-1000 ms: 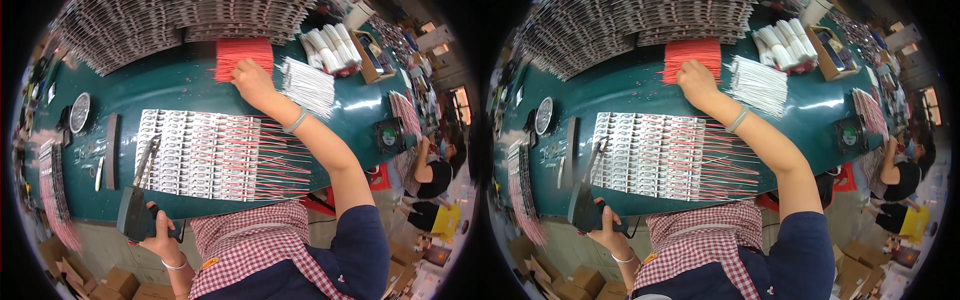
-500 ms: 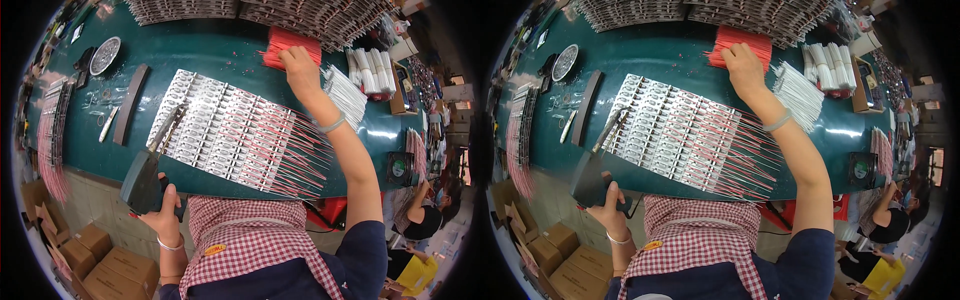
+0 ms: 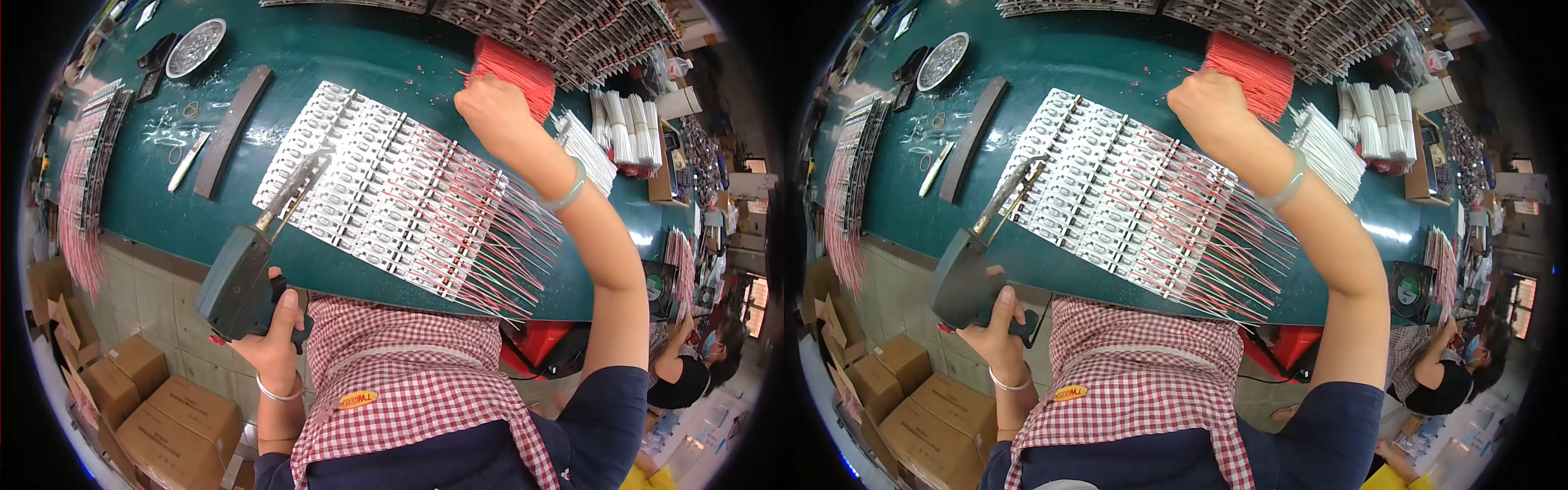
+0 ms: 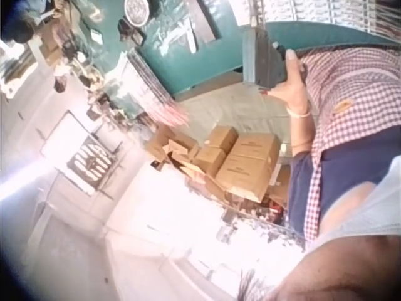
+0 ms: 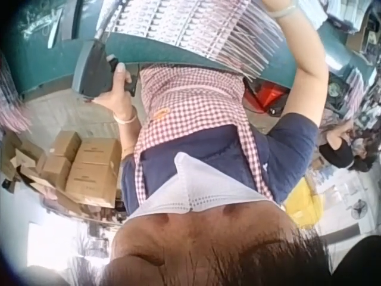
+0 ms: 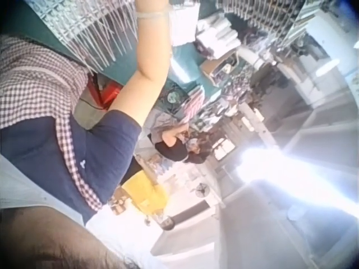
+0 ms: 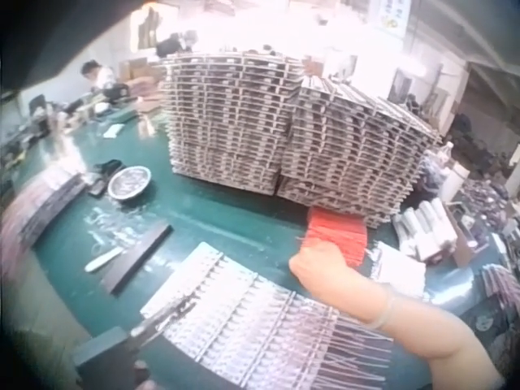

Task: The person assembles electronic strips by applying heat to heat-shrink tubing and soldering electronic components onto wiring harnesses with a heat gun.

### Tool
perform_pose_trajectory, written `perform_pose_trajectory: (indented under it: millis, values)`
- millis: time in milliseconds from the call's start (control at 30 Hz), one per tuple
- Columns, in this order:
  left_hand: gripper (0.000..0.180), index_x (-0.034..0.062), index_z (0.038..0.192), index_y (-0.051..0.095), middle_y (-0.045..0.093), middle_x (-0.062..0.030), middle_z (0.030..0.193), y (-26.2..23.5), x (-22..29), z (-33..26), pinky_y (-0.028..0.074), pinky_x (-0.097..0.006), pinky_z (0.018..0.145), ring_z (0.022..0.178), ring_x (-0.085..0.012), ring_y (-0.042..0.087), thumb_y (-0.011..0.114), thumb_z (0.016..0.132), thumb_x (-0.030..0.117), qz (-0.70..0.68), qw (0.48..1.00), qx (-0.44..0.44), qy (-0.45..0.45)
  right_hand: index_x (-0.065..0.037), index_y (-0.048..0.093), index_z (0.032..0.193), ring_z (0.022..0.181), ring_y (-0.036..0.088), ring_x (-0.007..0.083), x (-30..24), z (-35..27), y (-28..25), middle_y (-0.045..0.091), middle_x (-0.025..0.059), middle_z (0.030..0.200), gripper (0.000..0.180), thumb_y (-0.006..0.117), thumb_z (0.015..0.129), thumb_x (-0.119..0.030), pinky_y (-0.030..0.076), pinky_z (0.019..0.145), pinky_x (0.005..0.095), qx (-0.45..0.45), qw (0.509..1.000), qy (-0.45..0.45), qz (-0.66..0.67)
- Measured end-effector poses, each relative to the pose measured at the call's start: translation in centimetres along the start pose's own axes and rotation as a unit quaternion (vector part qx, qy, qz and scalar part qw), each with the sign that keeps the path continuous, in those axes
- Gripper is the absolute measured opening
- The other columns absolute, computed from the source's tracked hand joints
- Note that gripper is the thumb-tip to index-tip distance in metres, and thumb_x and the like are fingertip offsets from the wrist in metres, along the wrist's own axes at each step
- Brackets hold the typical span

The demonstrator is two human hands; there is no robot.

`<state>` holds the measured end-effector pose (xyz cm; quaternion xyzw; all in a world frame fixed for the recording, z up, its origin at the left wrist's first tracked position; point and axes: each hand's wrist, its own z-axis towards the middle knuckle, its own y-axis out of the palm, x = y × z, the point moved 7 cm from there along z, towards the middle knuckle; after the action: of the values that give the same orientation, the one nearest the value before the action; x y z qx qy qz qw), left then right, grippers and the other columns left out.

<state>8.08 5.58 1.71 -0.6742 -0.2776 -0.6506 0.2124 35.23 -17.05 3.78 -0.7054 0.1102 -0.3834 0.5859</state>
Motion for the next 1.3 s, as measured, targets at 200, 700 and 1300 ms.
perform_pose_trajectory:
  millis: [200,700,1300]
  values:
    - [0.050,-0.0043,0.129,0.049,0.064,-0.0211,0.111,-1.7,-1.2,-0.4,0.046,-0.025,0.045,0.057,-0.0141,0.056,0.067,0.082,-0.004,-0.050,0.997,-0.009,-0.064,-0.005,0.067,0.083,0.087,0.065,0.0284,-1.7,-3.1,-4.0,0.063,0.0102,0.086,0.010,0.065,0.075,0.001,0.056,0.069,0.0387,0.134,0.981,0.081,0.118]
    - [0.036,-0.0048,0.119,0.062,0.067,-0.0117,0.098,-1.7,-3.7,-2.5,0.047,-0.025,0.052,0.062,-0.0117,0.057,0.068,0.084,-0.008,0.101,0.987,-0.121,-0.028,0.001,0.067,0.099,0.081,0.056,0.0250,-13.1,-8.2,-3.8,0.060,0.0090,0.091,0.030,0.062,0.070,0.003,0.050,0.066,0.0345,0.225,0.904,0.081,0.354]
    - [0.018,-0.0033,0.096,0.070,0.071,-0.0115,0.087,0.8,-1.8,-2.0,0.053,-0.027,0.065,0.071,-0.0188,0.069,0.076,0.078,-0.003,0.182,0.965,-0.161,0.098,0.004,0.067,0.101,0.083,0.055,0.0253,-13.4,-7.9,-4.0,0.057,0.0105,0.093,0.031,0.064,0.071,0.002,0.049,0.064,0.0339,0.219,0.914,0.071,0.335]
